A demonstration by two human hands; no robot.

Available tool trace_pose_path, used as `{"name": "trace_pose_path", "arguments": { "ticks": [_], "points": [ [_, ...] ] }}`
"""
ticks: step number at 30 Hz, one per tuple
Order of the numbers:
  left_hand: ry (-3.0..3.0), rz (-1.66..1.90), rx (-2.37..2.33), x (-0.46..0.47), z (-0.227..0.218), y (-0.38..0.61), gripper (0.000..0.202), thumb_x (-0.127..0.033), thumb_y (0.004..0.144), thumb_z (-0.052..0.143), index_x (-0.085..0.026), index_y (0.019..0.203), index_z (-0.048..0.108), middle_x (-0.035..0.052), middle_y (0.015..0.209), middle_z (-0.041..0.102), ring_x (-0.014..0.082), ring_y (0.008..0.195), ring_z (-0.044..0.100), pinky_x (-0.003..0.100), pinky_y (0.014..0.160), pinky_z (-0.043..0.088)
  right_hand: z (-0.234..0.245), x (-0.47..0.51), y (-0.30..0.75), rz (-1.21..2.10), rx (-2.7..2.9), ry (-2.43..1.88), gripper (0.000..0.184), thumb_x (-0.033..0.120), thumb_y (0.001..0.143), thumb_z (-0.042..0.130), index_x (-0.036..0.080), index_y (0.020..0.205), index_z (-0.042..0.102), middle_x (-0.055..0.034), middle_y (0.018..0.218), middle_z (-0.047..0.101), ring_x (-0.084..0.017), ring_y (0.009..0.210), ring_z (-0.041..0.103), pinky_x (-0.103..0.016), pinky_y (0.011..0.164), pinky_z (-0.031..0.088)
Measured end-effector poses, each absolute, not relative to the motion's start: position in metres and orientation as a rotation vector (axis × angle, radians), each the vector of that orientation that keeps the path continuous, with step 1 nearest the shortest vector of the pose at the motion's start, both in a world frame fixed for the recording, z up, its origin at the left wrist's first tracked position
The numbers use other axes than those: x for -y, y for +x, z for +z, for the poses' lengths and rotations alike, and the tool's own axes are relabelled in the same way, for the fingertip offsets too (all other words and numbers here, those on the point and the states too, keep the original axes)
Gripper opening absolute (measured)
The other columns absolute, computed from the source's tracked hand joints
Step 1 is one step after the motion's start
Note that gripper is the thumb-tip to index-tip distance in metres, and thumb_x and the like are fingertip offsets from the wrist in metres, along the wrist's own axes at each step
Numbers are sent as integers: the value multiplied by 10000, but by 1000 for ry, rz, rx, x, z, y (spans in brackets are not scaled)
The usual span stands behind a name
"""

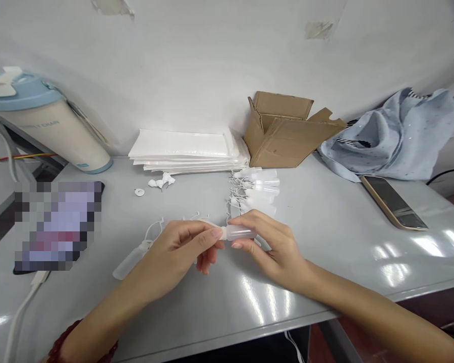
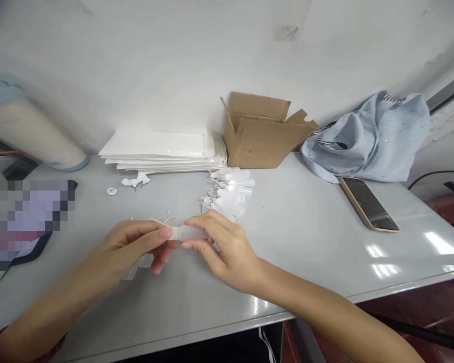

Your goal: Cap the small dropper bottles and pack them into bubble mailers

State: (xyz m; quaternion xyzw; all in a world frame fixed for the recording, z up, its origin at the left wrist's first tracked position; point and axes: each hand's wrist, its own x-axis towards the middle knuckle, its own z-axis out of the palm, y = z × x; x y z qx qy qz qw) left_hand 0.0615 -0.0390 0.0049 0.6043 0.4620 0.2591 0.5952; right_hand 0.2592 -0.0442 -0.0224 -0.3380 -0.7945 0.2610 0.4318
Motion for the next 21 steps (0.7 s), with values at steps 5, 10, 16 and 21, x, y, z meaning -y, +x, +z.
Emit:
{"name": "trace_pose_path", "arguments": {
  "ticks": [5, 10, 16, 21],
  "points": [
    [1797, 611, -1171, 44, 8, 63, 363, -348, 918, 456, -181, 610, 550, -43, 537, 514, 95, 529, 494, 188, 477, 375, -16, 45, 261, 1028, 1841, -976, 178, 283, 894, 548, 156, 958, 656, -24, 754, 617, -130, 666, 526, -266, 599, 411],
    [2099, 635, -1085, 46, 3, 63, 278, -253, 921, 461, -174, 665, 536, -46, 582, 518, 81, 537, 469, 196, 500, 348, -12, 40, 262, 1601, 1525, -1065, 276, 399, 873, 546, 159, 784, 648, 37, 593, 454, -84, 525, 356, -238, 493, 267],
    [2050, 662, -1162, 44, 0, 65, 197, -279, 905, 485, -195, 783, 615, -42, 611, 548, 98, 570, 495, 192, 498, 366, -12, 40, 262, 1603, 1489, -1100, 277, 401, 879, 547, 162, 789, 650, 45, 578, 438, -82, 527, 367, -235, 503, 287],
    [1709, 581, -1223, 44, 8, 65, 356, -400, 921, 440, -197, 668, 585, -39, 618, 590, 106, 599, 544, 187, 551, 433, -13, 45, 261, 1084, 1783, -1008, 176, 279, 872, 587, 173, 993, 657, -12, 816, 639, -112, 683, 521, -249, 618, 411]
  ]
}}
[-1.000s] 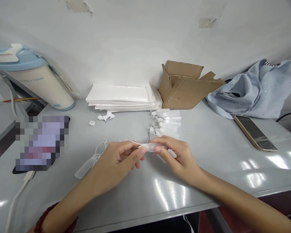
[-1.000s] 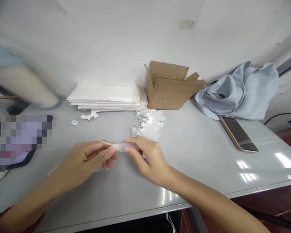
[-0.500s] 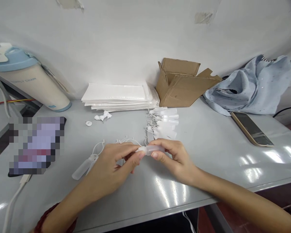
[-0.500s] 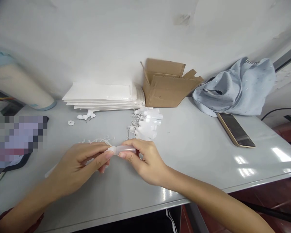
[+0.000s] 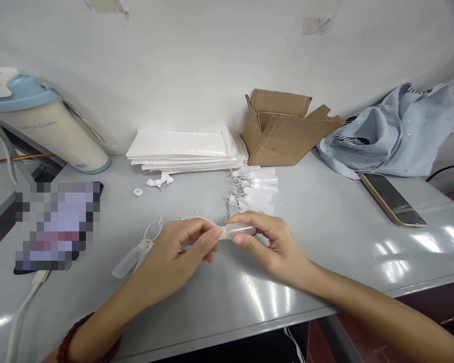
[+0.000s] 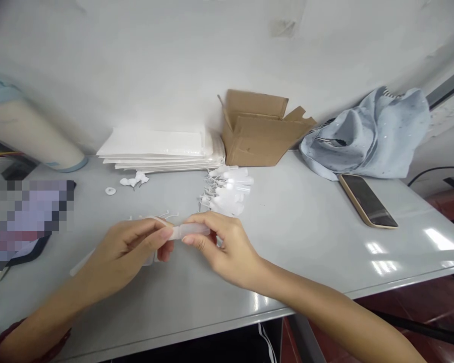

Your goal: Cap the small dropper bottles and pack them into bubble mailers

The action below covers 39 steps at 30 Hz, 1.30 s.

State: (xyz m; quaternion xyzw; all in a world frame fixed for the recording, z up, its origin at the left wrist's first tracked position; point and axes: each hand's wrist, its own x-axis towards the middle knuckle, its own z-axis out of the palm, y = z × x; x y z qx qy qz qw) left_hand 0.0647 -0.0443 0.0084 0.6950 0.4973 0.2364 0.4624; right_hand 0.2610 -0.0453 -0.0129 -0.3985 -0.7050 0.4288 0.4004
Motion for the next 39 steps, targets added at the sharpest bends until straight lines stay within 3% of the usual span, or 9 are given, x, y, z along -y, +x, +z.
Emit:
{"name": "trace_pose_path", "arguments": {
  "ticks": [5, 12, 18, 25, 29, 34, 39],
  "points": [
    [1728, 462, -1161, 44, 12, 65, 439, -409, 955, 339, -192, 625, 532, -38, 563, 559, 115, 553, 525, 218, 559, 424, -19, 47, 260, 908, 1870, -956, 186, 271, 886, 575, 181, 1039, 632, -6, 799, 636, -109, 653, 523, -239, 592, 428],
    [2175, 630, -1246, 48, -2, 69, 339, -306, 949, 381, -188, 663, 518, -52, 523, 474, 98, 444, 418, 229, 474, 338, -18, 45, 261, 1230, 1733, -1033, 179, 318, 908, 515, 181, 938, 626, 3, 741, 579, -110, 639, 486, -243, 577, 386],
    [2473, 834, -1098, 53, -15, 71, 156, -167, 945, 423, -169, 828, 526, -2, 714, 596, 110, 602, 534, 211, 556, 420, -10, 39, 262, 1630, 1407, -1092, 280, 399, 850, 567, 153, 715, 572, 79, 506, 330, -64, 453, 271, -224, 439, 204],
    [2743, 933, -1028, 51, -26, 72, 125, -102, 936, 415, -147, 912, 529, 40, 763, 640, 131, 647, 590, 234, 552, 467, -9, 34, 263, 1860, 1254, -1077, 422, 428, 855, 579, 182, 571, 387, 105, 435, 245, -40, 394, 173, -227, 402, 108],
    [2883, 939, -1035, 51, -29, 70, 109, -99, 924, 442, -135, 982, 527, 62, 792, 657, 159, 682, 621, 264, 576, 488, -12, 33, 265, 1971, 1178, -1053, 412, 436, 856, 585, 184, 587, 403, 116, 439, 192, -39, 387, 123, -218, 386, 91],
    [2714, 914, -1100, 46, -25, 69, 101, -137, 923, 463, -154, 992, 534, 51, 854, 668, 154, 750, 633, 262, 652, 503, -9, 37, 264, 1773, 1314, -1079, 278, 417, 874, 562, 164, 761, 580, 93, 481, 315, -55, 407, 267, -217, 412, 207],
    [2308, 769, -1432, 27, -11, 54, 180, -257, 921, 431, -200, 957, 597, 29, 928, 669, 158, 764, 628, 259, 662, 499, -3, 45, 265, 1202, 1593, -1081, 199, 340, 898, 528, 185, 945, 643, 26, 627, 515, -101, 537, 452, -249, 504, 354]
  ]
}}
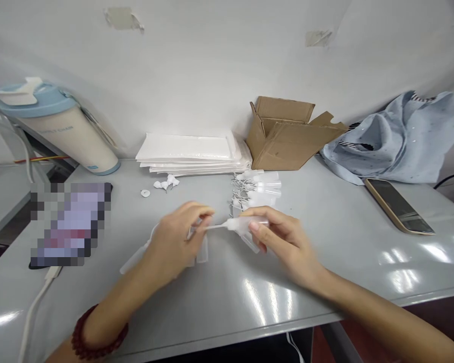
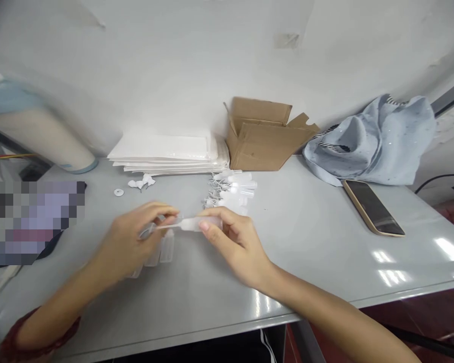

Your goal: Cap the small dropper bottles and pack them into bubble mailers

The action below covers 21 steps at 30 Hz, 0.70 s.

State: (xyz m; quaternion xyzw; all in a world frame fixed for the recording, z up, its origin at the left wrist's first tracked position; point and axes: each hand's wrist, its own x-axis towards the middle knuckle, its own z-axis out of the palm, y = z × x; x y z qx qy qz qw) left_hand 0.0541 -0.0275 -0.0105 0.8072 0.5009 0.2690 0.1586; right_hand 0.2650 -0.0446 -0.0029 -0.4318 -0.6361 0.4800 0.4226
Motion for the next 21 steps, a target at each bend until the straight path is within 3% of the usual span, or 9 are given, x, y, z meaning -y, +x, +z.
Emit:
{"name": "trace_pose_path", "arguments": {
  "ticks": [3, 6, 8, 11, 16, 21],
  "points": [
    [2169, 713, -1778, 12, -5, 32, 222, -260, 913, 405, -204, 980, 609, 44, 1012, 658, 188, 842, 620, 265, 654, 498, -3, 38, 271, 669, 1724, -1074, 191, 242, 898, 524, 216, 1057, 625, -21, 809, 617, -142, 682, 538, -290, 609, 436],
    [2213, 496, -2088, -2, -5, 9, 299, -223, 903, 370, -117, 1065, 598, 144, 1142, 596, 295, 1093, 530, 425, 927, 432, -8, 21, 280, 237, 1800, -1093, 247, 177, 895, 504, 214, 1115, 609, -52, 858, 626, -175, 767, 566, -323, 661, 461],
    [2204, 429, -2149, -8, -8, -3, 349, -193, 887, 365, -27, 1107, 580, 230, 1200, 548, 362, 1177, 467, 502, 999, 350, -12, 9, 286, 76, 1816, -1137, 253, 173, 897, 490, 220, 1110, 619, -78, 942, 633, -203, 857, 588, -367, 737, 478],
    [2198, 331, -2146, -13, -13, -11, 382, -151, 877, 337, 1, 1147, 559, 252, 1268, 506, 370, 1225, 443, 502, 1023, 334, -20, -5, 292, 32, 1820, -1236, 268, 186, 898, 477, 228, 1113, 630, -76, 929, 642, -220, 883, 596, -390, 748, 491],
    [2217, 216, -2063, -12, -13, -9, 427, -52, 840, 285, -16, 1149, 576, 201, 1273, 548, 297, 1225, 483, 425, 1034, 369, -28, -11, 297, 167, 1819, -1373, 265, 221, 878, 509, 214, 1107, 641, -94, 982, 633, -248, 942, 584, -358, 648, 508],
    [2197, 220, -2061, -8, -10, -3, 431, -77, 827, 309, -40, 1142, 601, 180, 1172, 626, 297, 1095, 581, 411, 959, 433, -22, -4, 292, -6, 1833, -1253, 242, 217, 878, 512, 189, 1097, 611, -120, 1075, 587, -269, 1036, 549, -462, 863, 461]
  ]
}}
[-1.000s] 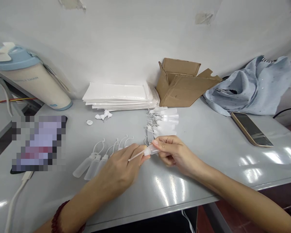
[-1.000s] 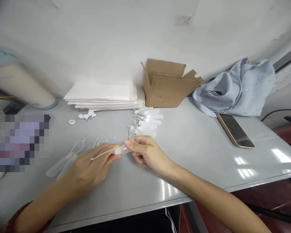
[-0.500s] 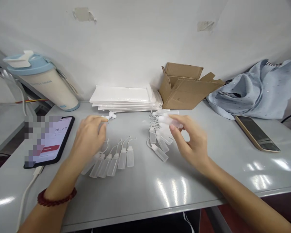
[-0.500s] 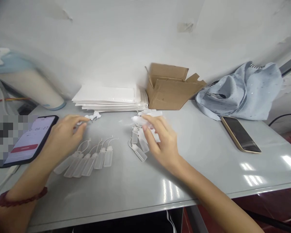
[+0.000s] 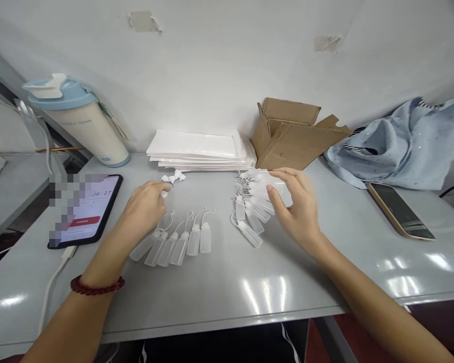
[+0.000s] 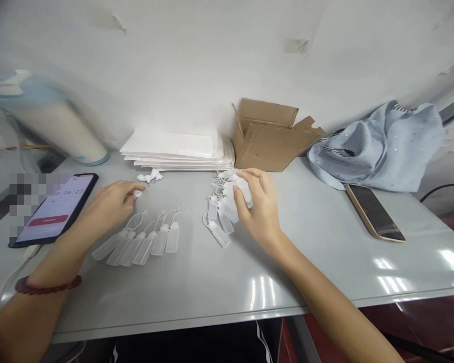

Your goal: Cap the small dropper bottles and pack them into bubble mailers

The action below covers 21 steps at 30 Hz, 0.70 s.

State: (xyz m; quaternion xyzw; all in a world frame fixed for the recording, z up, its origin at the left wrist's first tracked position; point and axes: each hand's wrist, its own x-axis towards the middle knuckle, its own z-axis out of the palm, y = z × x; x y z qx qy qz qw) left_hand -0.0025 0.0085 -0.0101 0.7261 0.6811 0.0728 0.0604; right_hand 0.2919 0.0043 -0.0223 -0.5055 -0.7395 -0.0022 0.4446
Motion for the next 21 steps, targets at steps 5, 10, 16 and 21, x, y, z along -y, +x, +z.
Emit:
{"name": "trace_pose_path", "arguments": {
  "ticks": [5, 10, 16, 21],
  "points": [
    [2182, 240, -2047, -9, -15, 2, 364, -128, 804, 379, -104, 1038, 657, 153, 1044, 667, 277, 962, 626, 375, 860, 471, -18, 24, 273, 94, 2021, -960, 245, 119, 866, 509, 145, 1103, 564, -138, 1057, 574, -242, 1023, 552, -414, 883, 462],
    [2220, 216, -1980, -7, -17, 4, 292, -218, 817, 404, -141, 945, 655, 124, 925, 668, 261, 828, 629, 368, 772, 475, -30, 52, 251, 395, 2556, -621, 317, 191, 921, 468, 97, 1222, 509, -169, 1240, 536, -252, 1133, 482, -410, 937, 448],
    [2236, 194, -1934, -5, -21, 5, 255, -255, 832, 410, -150, 918, 625, 111, 946, 661, 250, 812, 622, 374, 774, 464, -38, 55, 245, 445, 2729, -594, 372, 290, 969, 402, 109, 1287, 467, -120, 1359, 502, -261, 1204, 399, -426, 957, 425],
    [2236, 249, -1944, -1, -19, 12, 258, -250, 841, 401, -149, 924, 624, 105, 961, 664, 273, 924, 603, 382, 817, 452, -37, 52, 246, 467, 2675, -603, 342, 263, 971, 383, 85, 1241, 495, -123, 1246, 565, -253, 1125, 436, -422, 959, 427]
  ]
}}
